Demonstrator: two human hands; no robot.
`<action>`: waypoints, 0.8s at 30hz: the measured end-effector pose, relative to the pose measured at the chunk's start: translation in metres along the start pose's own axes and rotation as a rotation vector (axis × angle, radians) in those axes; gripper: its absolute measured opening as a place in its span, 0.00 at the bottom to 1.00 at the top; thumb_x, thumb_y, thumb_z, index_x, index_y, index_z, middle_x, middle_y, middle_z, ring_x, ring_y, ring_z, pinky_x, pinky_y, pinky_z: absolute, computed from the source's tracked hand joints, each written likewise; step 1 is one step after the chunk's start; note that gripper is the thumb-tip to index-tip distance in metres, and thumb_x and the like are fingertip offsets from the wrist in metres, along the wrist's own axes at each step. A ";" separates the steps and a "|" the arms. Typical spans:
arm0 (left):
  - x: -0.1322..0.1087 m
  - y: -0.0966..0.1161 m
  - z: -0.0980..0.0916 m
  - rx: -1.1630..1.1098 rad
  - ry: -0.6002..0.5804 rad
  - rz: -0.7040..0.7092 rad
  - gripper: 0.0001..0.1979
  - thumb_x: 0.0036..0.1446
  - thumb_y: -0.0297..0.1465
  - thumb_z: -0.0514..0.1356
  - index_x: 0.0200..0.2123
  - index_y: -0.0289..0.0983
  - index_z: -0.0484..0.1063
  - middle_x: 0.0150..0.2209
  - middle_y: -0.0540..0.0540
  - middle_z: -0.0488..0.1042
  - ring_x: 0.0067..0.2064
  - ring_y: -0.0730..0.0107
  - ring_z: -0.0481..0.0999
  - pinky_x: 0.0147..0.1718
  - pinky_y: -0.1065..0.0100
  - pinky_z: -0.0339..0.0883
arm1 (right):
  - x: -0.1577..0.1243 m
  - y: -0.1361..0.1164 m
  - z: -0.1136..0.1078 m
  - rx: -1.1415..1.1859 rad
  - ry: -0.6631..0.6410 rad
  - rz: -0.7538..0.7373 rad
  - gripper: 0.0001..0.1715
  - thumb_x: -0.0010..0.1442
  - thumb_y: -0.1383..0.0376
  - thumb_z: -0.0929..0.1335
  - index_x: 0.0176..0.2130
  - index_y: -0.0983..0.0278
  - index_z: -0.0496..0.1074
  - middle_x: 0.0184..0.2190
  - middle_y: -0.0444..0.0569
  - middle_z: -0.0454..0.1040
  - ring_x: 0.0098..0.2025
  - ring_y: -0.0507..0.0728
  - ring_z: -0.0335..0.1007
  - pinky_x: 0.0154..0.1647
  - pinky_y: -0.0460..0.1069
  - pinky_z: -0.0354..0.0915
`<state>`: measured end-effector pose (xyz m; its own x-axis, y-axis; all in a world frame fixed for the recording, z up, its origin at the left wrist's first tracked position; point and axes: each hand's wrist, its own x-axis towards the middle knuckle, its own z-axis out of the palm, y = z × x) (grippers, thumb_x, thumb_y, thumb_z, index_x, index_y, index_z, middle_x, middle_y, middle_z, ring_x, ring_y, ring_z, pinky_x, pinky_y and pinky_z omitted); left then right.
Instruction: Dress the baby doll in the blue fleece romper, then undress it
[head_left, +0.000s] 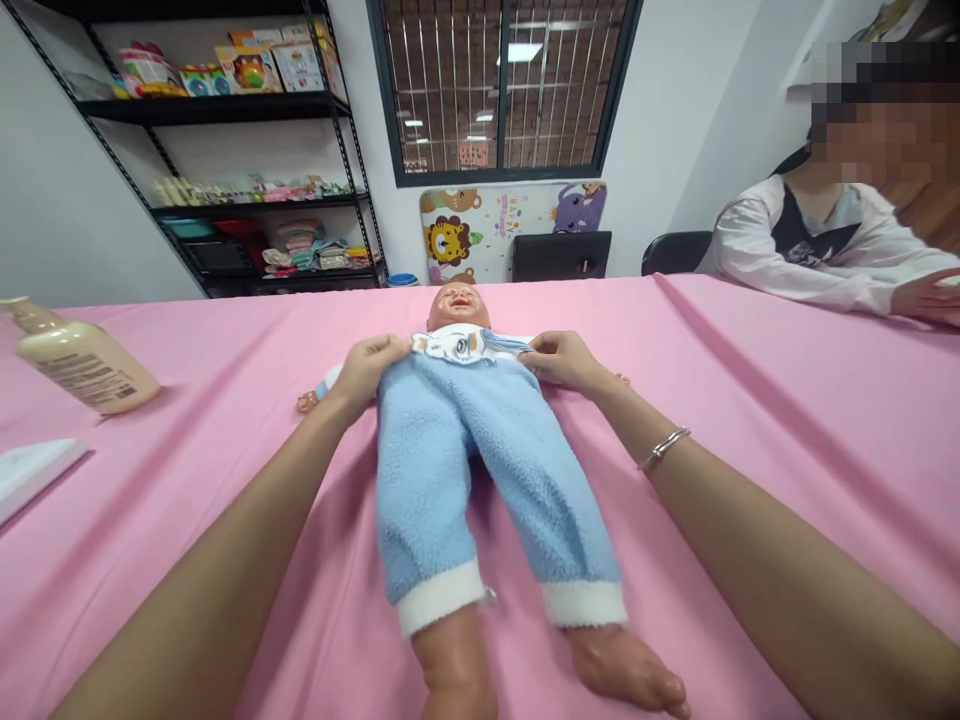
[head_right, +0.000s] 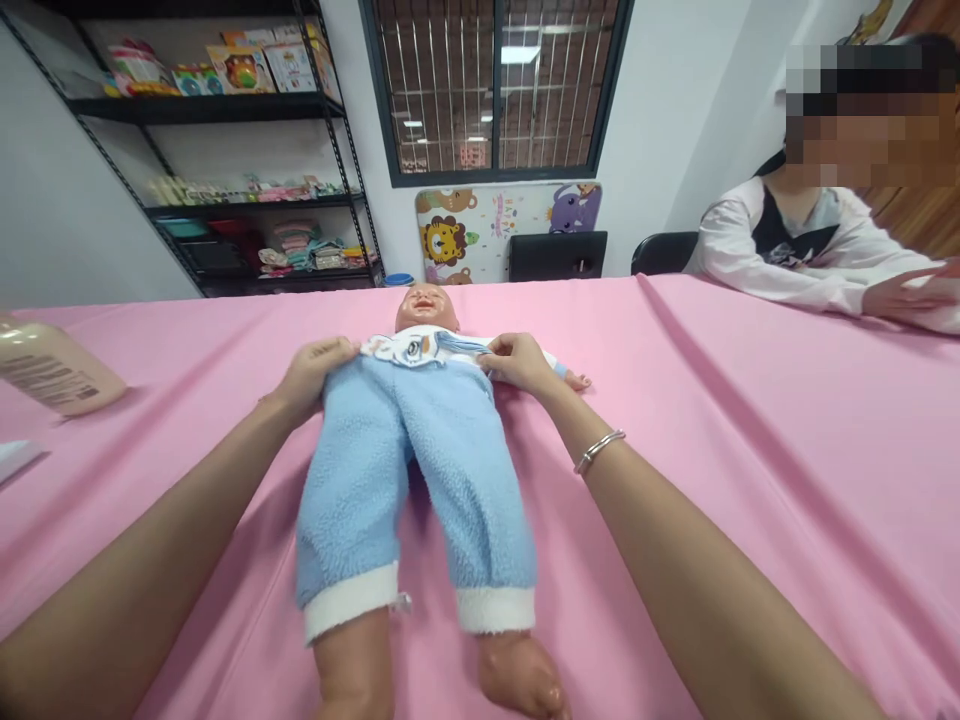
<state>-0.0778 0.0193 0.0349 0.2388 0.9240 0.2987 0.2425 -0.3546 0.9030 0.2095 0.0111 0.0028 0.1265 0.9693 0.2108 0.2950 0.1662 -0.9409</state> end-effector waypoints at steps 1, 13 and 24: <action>0.000 -0.006 -0.002 0.061 -0.085 -0.022 0.19 0.47 0.45 0.61 0.20 0.37 0.61 0.20 0.54 0.56 0.23 0.76 0.54 0.23 0.71 0.46 | 0.002 0.003 0.002 0.024 0.114 -0.017 0.08 0.40 0.67 0.71 0.24 0.67 0.69 0.20 0.42 0.66 0.24 0.49 0.59 0.26 0.45 0.54; -0.005 -0.029 0.010 0.271 0.200 0.111 0.18 0.59 0.45 0.52 0.28 0.37 0.64 0.26 0.52 0.65 0.31 0.68 0.66 0.34 0.67 0.56 | -0.016 0.026 -0.005 0.122 -0.248 0.094 0.34 0.51 0.40 0.71 0.35 0.68 0.70 0.25 0.44 0.66 0.25 0.49 0.61 0.25 0.44 0.57; -0.007 -0.034 0.012 0.331 0.210 0.137 0.16 0.60 0.44 0.51 0.28 0.38 0.65 0.27 0.51 0.68 0.33 0.66 0.68 0.34 0.66 0.57 | -0.014 0.023 0.009 0.139 -0.017 -0.096 0.23 0.48 0.52 0.71 0.38 0.67 0.74 0.33 0.51 0.75 0.33 0.57 0.69 0.34 0.50 0.64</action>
<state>-0.0765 0.0234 -0.0020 0.1012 0.8623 0.4962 0.5193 -0.4712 0.7130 0.2062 0.0026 -0.0238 0.0873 0.9505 0.2982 0.1713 0.2805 -0.9444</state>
